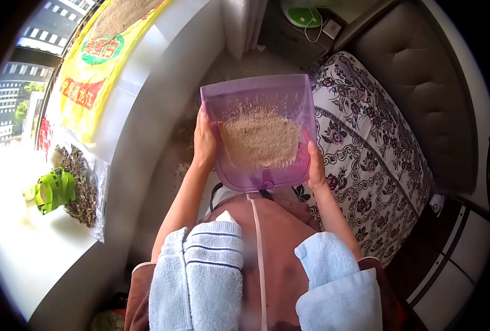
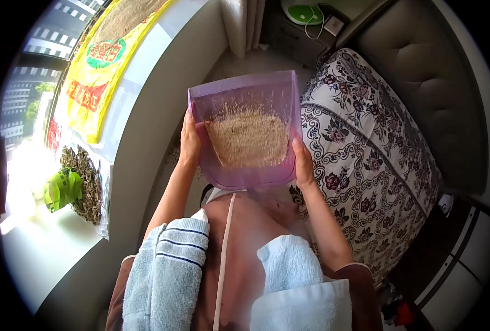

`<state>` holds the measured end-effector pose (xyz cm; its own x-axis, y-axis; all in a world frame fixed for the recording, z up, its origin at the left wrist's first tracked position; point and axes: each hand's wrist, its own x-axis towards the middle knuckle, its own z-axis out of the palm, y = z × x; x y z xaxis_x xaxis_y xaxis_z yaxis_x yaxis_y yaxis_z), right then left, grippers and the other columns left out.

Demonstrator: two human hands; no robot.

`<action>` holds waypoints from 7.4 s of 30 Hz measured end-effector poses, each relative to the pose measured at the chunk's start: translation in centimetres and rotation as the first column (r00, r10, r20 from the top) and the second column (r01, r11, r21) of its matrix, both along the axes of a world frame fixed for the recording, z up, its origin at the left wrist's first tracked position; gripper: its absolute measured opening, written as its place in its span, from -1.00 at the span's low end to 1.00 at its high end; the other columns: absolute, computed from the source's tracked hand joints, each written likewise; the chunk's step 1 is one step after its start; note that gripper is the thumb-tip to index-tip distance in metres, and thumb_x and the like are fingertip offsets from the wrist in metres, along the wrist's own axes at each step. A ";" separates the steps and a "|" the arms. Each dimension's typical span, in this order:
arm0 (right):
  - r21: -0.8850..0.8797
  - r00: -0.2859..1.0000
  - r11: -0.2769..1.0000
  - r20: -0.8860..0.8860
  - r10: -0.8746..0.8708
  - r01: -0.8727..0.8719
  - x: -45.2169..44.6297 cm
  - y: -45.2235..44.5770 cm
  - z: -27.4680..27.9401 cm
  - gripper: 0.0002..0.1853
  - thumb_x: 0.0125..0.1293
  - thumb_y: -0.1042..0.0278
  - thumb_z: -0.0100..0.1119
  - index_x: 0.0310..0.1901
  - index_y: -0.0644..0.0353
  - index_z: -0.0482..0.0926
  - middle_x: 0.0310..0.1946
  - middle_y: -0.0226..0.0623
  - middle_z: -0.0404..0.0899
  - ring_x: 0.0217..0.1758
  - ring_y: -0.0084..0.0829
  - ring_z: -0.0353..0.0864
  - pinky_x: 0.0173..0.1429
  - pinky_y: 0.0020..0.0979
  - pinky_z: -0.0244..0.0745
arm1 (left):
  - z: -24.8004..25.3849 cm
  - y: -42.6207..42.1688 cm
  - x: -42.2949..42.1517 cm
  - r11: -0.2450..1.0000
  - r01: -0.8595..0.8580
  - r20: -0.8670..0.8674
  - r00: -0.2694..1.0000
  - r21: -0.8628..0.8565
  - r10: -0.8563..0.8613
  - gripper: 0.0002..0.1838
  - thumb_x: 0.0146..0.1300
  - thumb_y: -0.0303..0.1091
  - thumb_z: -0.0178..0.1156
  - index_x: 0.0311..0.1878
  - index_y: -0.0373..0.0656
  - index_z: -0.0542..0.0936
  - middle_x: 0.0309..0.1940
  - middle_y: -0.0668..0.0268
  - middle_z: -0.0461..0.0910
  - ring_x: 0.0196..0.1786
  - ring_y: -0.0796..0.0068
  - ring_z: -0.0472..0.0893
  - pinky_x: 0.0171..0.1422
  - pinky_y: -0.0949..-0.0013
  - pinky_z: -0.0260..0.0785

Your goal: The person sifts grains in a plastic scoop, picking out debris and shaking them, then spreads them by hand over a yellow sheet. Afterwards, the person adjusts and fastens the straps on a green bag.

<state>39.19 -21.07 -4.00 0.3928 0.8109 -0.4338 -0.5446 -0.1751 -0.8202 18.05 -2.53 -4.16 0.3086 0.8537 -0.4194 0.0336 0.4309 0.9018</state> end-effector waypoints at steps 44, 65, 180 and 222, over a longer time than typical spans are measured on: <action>-0.074 0.979 0.991 0.167 0.121 -0.110 1.3 3.2 3.5 -0.25 0.38 -0.26 -0.21 0.43 0.10 0.09 0.29 -0.19 0.26 0.29 -0.35 0.32 0.26 -0.35 0.35 | 2.0 3.6 -0.4 0.981 -0.033 -0.010 0.999 -0.189 0.032 -0.38 0.43 0.17 -0.30 0.45 0.12 0.08 -0.27 0.09 0.59 -0.30 0.32 0.61 -0.10 0.22 0.50; -0.063 0.953 0.989 0.265 0.145 -0.133 0.9 4.0 8.5 -0.17 0.36 -0.28 -0.18 0.39 0.31 0.07 0.21 -0.13 0.30 0.28 -0.34 0.33 0.25 -0.38 0.30 | 6.7 3.7 -0.1 0.986 -0.064 0.004 0.998 -0.157 0.065 -0.40 0.44 0.16 -0.32 0.45 0.16 0.08 -0.24 0.10 0.58 -0.24 0.32 0.61 -0.10 0.26 0.48; -0.093 0.888 0.883 -0.073 0.454 -0.460 3.8 9.8 1.0 -0.19 0.22 -0.05 0.11 0.43 0.08 0.07 0.04 -0.30 0.43 0.13 -0.39 0.44 0.25 -0.35 0.34 | 1.3 1.9 -1.3 0.954 -0.294 0.021 0.955 -0.053 0.296 -0.42 0.46 0.10 -0.28 0.47 0.21 0.02 -0.22 0.16 0.55 -0.23 0.41 0.56 -0.07 0.32 0.46; -0.203 0.684 0.797 0.420 0.596 -0.569 -8.1 11.1 -1.4 -0.19 0.06 0.29 0.12 0.42 0.13 0.13 0.09 -0.22 0.44 0.16 -0.39 0.42 0.18 -0.39 0.36 | -4.5 -1.8 -13.8 0.764 -0.555 0.035 0.801 -0.330 0.597 -0.38 0.42 0.20 -0.35 0.42 0.09 0.17 -0.20 0.14 0.57 -0.11 0.31 0.56 0.07 0.22 0.42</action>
<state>31.08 -9.92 -5.43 0.0050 0.9237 -0.3832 0.1010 -0.3817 -0.9188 4.27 -4.31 -8.62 -0.1326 0.7339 -0.6662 -0.4139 0.5698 0.7100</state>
